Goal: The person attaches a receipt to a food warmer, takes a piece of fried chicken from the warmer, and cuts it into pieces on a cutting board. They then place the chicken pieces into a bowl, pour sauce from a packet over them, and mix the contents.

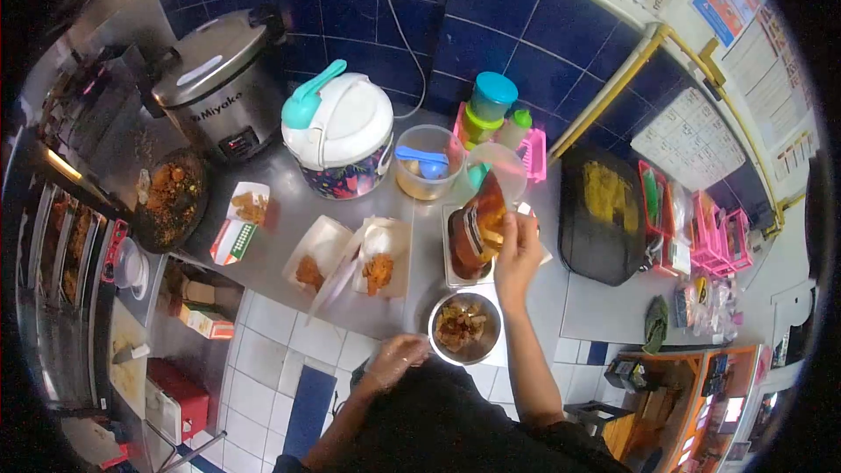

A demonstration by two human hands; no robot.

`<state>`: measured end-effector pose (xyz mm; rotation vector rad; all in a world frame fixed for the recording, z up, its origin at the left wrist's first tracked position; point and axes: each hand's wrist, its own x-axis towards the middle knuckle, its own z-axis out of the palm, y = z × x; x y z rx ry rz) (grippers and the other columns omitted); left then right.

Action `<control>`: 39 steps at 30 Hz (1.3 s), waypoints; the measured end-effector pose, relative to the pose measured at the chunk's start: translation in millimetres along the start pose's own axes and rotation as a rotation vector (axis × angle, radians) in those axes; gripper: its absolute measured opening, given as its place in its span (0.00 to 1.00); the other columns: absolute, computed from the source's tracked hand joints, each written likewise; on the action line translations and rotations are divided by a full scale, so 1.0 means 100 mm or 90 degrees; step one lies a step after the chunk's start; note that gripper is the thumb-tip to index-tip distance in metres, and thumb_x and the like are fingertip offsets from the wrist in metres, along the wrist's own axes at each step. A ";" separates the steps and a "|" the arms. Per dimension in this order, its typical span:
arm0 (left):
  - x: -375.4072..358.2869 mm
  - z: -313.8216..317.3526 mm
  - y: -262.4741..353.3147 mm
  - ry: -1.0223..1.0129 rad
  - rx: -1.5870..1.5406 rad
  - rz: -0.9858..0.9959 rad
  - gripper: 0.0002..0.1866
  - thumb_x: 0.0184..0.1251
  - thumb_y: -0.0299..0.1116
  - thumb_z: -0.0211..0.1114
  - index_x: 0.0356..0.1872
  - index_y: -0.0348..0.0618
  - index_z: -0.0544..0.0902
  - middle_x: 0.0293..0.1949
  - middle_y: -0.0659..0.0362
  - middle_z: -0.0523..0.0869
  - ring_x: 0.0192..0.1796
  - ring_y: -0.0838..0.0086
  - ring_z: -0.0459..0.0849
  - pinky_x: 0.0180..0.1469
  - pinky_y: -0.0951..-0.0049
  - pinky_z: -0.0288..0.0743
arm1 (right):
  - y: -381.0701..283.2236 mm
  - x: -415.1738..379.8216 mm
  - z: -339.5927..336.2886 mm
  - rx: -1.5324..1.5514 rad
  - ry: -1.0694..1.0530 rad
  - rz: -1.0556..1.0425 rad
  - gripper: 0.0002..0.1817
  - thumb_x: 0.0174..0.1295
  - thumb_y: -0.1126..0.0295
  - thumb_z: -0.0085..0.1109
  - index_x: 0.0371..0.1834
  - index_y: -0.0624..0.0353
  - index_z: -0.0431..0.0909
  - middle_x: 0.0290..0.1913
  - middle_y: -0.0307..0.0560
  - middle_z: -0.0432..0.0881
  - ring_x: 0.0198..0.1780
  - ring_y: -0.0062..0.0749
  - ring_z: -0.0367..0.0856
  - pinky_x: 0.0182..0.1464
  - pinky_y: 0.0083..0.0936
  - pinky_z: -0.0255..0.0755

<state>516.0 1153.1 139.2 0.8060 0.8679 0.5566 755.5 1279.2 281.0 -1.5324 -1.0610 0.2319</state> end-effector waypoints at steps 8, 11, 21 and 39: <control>0.06 0.06 -0.08 -0.016 0.106 0.037 0.15 0.77 0.36 0.63 0.55 0.38 0.80 0.51 0.56 0.86 0.51 0.74 0.85 0.56 0.71 0.81 | 0.41 -0.30 0.13 -0.202 -0.117 0.003 0.12 0.73 0.66 0.57 0.40 0.66 0.81 0.30 0.59 0.82 0.32 0.41 0.82 0.37 0.36 0.74; 0.08 0.13 0.06 -0.021 0.111 0.047 0.14 0.76 0.35 0.64 0.55 0.38 0.80 0.51 0.57 0.86 0.51 0.74 0.85 0.57 0.71 0.80 | 0.21 -0.40 -0.06 -0.174 -0.094 -0.026 0.11 0.68 0.67 0.64 0.43 0.65 0.80 0.32 0.54 0.81 0.31 0.38 0.82 0.35 0.32 0.76; 0.68 0.76 0.32 -0.173 0.862 0.350 0.36 0.58 0.31 0.72 0.70 0.50 0.70 0.71 0.43 0.68 0.70 0.41 0.70 0.68 0.46 0.70 | 0.95 -1.56 -1.12 -0.293 -0.089 0.320 0.29 0.65 0.62 0.66 0.66 0.61 0.68 0.50 0.62 0.74 0.42 0.44 0.78 0.43 0.36 0.75; 1.25 0.85 0.34 -0.321 0.756 0.240 0.23 0.57 0.31 0.72 0.54 0.49 0.76 0.54 0.43 0.78 0.54 0.42 0.80 0.57 0.51 0.77 | 1.19 -2.17 -1.01 -0.145 -0.023 0.309 0.29 0.65 0.71 0.64 0.68 0.58 0.65 0.45 0.60 0.80 0.42 0.49 0.78 0.48 0.40 0.73</control>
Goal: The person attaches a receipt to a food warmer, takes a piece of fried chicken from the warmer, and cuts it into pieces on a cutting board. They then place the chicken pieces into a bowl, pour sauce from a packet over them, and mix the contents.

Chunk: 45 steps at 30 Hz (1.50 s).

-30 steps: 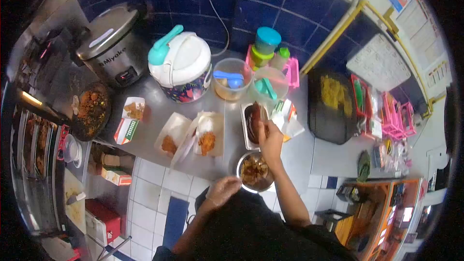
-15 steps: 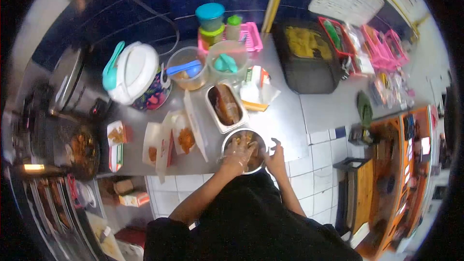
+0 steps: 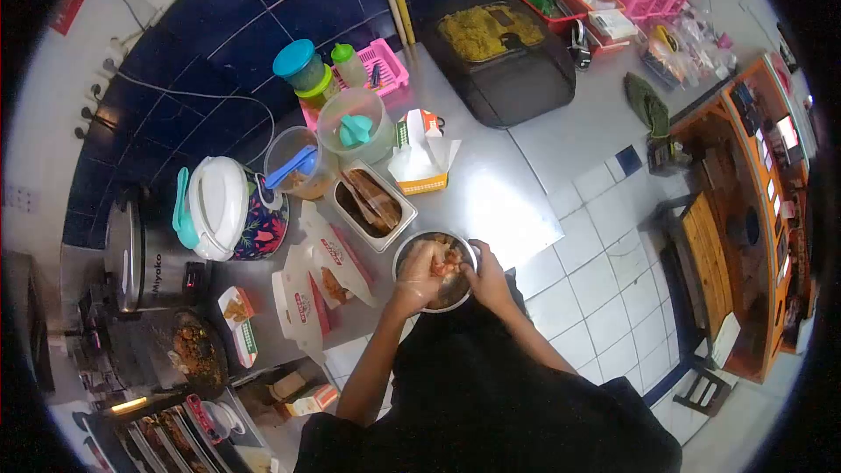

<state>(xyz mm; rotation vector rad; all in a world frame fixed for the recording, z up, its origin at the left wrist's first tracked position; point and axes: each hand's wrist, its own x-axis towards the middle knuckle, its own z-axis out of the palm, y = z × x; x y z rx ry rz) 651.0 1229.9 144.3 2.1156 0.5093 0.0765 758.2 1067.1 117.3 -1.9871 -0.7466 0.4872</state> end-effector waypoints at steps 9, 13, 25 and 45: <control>-0.09 0.16 0.13 -0.044 0.299 0.088 0.24 0.64 0.36 0.68 0.61 0.52 0.77 0.68 0.43 0.68 0.63 0.41 0.75 0.63 0.46 0.74 | -0.06 0.03 -0.05 0.081 -0.076 0.123 0.29 0.64 0.73 0.61 0.68 0.60 0.64 0.55 0.67 0.79 0.57 0.57 0.79 0.60 0.43 0.73; 0.03 0.17 0.12 -0.163 0.286 -0.075 0.24 0.65 0.32 0.66 0.63 0.53 0.75 0.67 0.41 0.70 0.51 0.38 0.82 0.60 0.46 0.76 | -0.12 0.04 -0.09 0.074 -0.067 0.137 0.28 0.64 0.72 0.62 0.68 0.61 0.65 0.52 0.66 0.81 0.52 0.55 0.82 0.56 0.41 0.75; -0.07 0.09 0.19 -0.017 0.300 0.083 0.29 0.62 0.27 0.66 0.66 0.51 0.72 0.70 0.40 0.64 0.64 0.40 0.74 0.66 0.50 0.71 | 0.08 0.22 -0.29 0.251 -0.016 0.194 0.22 0.78 0.57 0.50 0.66 0.60 0.67 0.27 0.48 0.79 0.21 0.29 0.78 0.27 0.30 0.73; 0.05 0.04 0.16 -0.024 0.417 0.212 0.36 0.55 0.39 0.74 0.67 0.50 0.72 0.68 0.41 0.64 0.58 0.44 0.79 0.61 0.53 0.76 | 0.55 0.53 -0.13 0.032 0.236 0.053 0.09 0.72 0.66 0.56 0.46 0.61 0.77 0.27 0.56 0.82 0.28 0.46 0.83 0.36 0.36 0.76</control>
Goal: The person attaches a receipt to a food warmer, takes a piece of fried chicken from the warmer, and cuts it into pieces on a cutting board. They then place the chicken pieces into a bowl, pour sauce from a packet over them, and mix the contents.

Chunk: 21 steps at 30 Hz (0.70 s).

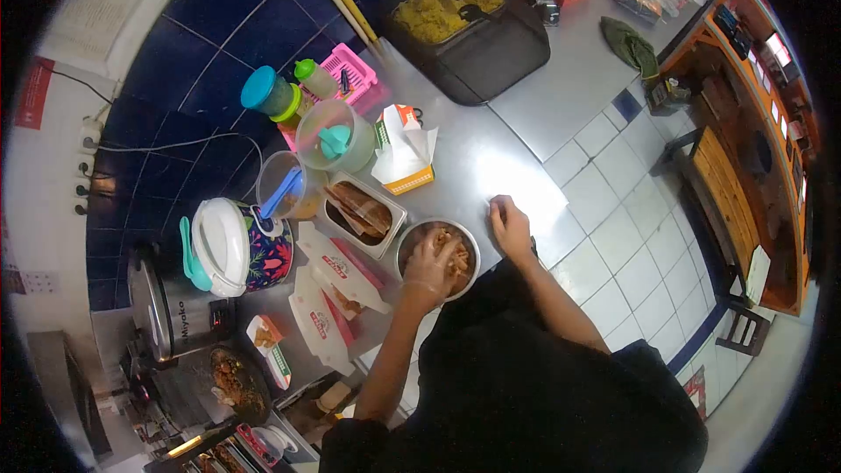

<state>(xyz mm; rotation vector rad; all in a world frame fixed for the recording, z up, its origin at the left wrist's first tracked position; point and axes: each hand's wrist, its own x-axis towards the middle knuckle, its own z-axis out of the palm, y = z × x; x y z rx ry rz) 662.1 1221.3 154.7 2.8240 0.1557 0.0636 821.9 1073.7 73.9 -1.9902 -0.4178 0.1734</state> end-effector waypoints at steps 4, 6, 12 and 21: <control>0.17 0.01 -0.04 -0.230 -0.114 -0.235 0.34 0.57 0.33 0.71 0.68 0.53 0.72 0.67 0.40 0.71 0.58 0.45 0.81 0.58 0.52 0.78 | 0.00 0.01 -0.01 0.003 0.006 -0.005 0.09 0.71 0.67 0.57 0.45 0.61 0.78 0.25 0.54 0.80 0.25 0.42 0.81 0.33 0.34 0.74; 0.19 0.09 -0.17 -0.240 -0.103 -0.263 0.34 0.59 0.32 0.72 0.69 0.52 0.73 0.65 0.39 0.73 0.55 0.48 0.84 0.53 0.53 0.81 | -0.01 0.02 -0.02 0.003 0.012 -0.004 0.08 0.71 0.67 0.57 0.45 0.61 0.78 0.25 0.54 0.80 0.25 0.42 0.81 0.33 0.34 0.74; -0.01 0.20 -0.50 -0.067 -0.436 -0.191 0.22 0.62 0.29 0.69 0.59 0.44 0.82 0.60 0.43 0.78 0.60 0.51 0.81 0.62 0.59 0.75 | 0.01 0.00 -0.01 0.013 0.029 0.000 0.09 0.71 0.66 0.57 0.45 0.61 0.78 0.25 0.54 0.80 0.25 0.43 0.81 0.32 0.35 0.74; 0.05 0.04 -0.01 -0.180 -0.086 -0.118 0.37 0.56 0.27 0.69 0.70 0.53 0.71 0.69 0.40 0.68 0.67 0.42 0.72 0.64 0.49 0.72 | -0.01 -0.01 -0.02 0.012 0.021 -0.008 0.09 0.71 0.66 0.57 0.46 0.61 0.78 0.25 0.55 0.80 0.25 0.43 0.80 0.32 0.34 0.74</control>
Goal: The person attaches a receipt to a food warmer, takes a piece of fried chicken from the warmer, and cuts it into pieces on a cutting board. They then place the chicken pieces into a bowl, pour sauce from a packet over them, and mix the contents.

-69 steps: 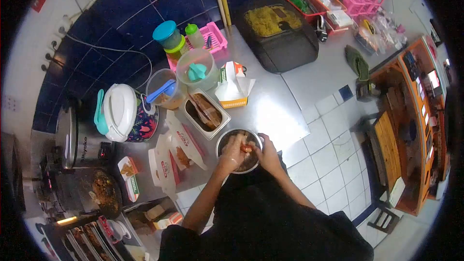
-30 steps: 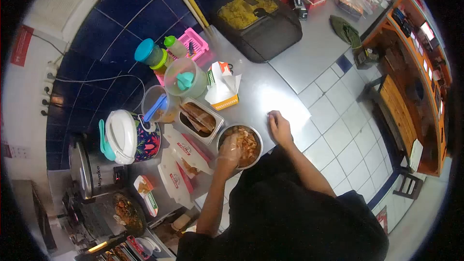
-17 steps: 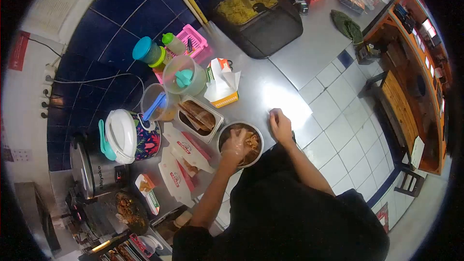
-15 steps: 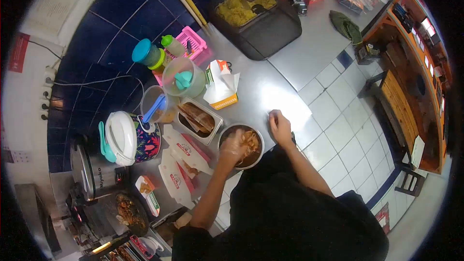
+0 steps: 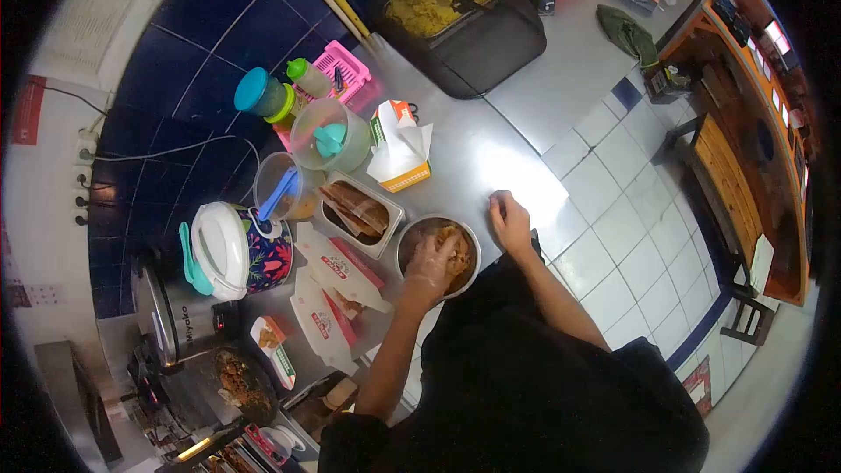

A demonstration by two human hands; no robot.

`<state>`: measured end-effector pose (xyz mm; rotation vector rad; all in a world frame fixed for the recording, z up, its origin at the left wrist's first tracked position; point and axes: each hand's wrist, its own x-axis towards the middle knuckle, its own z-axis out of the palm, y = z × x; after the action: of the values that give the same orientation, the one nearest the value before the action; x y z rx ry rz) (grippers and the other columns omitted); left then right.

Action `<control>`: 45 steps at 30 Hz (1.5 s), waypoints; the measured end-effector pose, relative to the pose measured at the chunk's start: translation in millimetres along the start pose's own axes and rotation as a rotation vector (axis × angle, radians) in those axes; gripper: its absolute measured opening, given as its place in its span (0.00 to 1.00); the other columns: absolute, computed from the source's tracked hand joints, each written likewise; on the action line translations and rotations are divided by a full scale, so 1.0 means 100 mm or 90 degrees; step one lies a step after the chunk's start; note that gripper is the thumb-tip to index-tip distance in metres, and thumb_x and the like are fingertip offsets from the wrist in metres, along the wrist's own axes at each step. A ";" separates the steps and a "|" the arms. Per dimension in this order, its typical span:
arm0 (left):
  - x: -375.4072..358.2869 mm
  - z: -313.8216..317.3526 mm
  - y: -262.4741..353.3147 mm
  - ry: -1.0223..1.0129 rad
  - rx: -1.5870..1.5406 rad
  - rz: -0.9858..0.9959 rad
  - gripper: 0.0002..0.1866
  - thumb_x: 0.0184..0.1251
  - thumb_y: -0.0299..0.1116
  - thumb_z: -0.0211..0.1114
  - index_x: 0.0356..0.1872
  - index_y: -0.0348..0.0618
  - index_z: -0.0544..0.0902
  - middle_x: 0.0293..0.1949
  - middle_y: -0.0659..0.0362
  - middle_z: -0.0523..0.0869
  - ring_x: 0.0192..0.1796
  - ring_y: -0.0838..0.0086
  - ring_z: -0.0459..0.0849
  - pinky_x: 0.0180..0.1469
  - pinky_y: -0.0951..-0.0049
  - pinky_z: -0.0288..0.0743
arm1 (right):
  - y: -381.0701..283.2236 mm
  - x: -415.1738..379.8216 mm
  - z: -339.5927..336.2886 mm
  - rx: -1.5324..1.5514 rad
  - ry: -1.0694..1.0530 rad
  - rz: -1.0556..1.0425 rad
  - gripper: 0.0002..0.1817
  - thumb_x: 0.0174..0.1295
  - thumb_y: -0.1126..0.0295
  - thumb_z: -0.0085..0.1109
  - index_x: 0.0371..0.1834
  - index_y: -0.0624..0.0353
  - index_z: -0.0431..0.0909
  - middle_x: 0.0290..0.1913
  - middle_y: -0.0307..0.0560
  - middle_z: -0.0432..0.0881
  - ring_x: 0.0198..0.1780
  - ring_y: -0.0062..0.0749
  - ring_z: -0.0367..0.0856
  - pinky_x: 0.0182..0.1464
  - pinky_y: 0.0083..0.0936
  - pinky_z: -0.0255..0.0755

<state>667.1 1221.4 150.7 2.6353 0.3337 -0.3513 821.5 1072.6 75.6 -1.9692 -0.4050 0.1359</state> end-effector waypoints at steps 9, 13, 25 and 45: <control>0.05 -0.15 -0.27 -0.046 -0.036 -0.156 0.23 0.65 0.36 0.60 0.61 0.45 0.73 0.42 0.33 0.84 0.48 0.41 0.84 0.53 0.44 0.76 | 0.02 0.02 0.01 -0.002 0.011 0.011 0.08 0.70 0.68 0.58 0.44 0.61 0.78 0.25 0.54 0.80 0.25 0.41 0.80 0.32 0.32 0.74; -0.19 -0.23 -0.28 -0.129 -0.061 -0.157 0.26 0.65 0.37 0.62 0.64 0.46 0.72 0.47 0.31 0.82 0.50 0.39 0.82 0.53 0.43 0.75 | -0.02 0.00 -0.01 0.002 0.010 0.008 0.08 0.70 0.68 0.58 0.43 0.62 0.78 0.25 0.54 0.80 0.25 0.41 0.80 0.33 0.32 0.74; 0.07 -0.10 0.05 -0.071 0.035 -0.078 0.34 0.55 0.44 0.75 0.64 0.52 0.72 0.61 0.38 0.76 0.61 0.40 0.77 0.58 0.47 0.76 | -0.01 0.00 0.01 -0.024 0.017 -0.008 0.08 0.70 0.69 0.58 0.44 0.63 0.78 0.26 0.57 0.81 0.27 0.44 0.82 0.34 0.34 0.76; 0.10 -0.11 0.20 -0.069 0.012 -0.050 0.40 0.56 0.42 0.73 0.72 0.59 0.68 0.69 0.42 0.67 0.65 0.42 0.73 0.66 0.51 0.71 | -0.03 0.01 -0.01 -0.016 -0.001 0.000 0.08 0.70 0.70 0.56 0.44 0.63 0.78 0.29 0.59 0.82 0.30 0.49 0.84 0.37 0.36 0.77</control>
<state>684.0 1211.1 165.6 2.6146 0.4000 -0.5227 822.1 1073.4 78.3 -1.9940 -0.4095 0.1334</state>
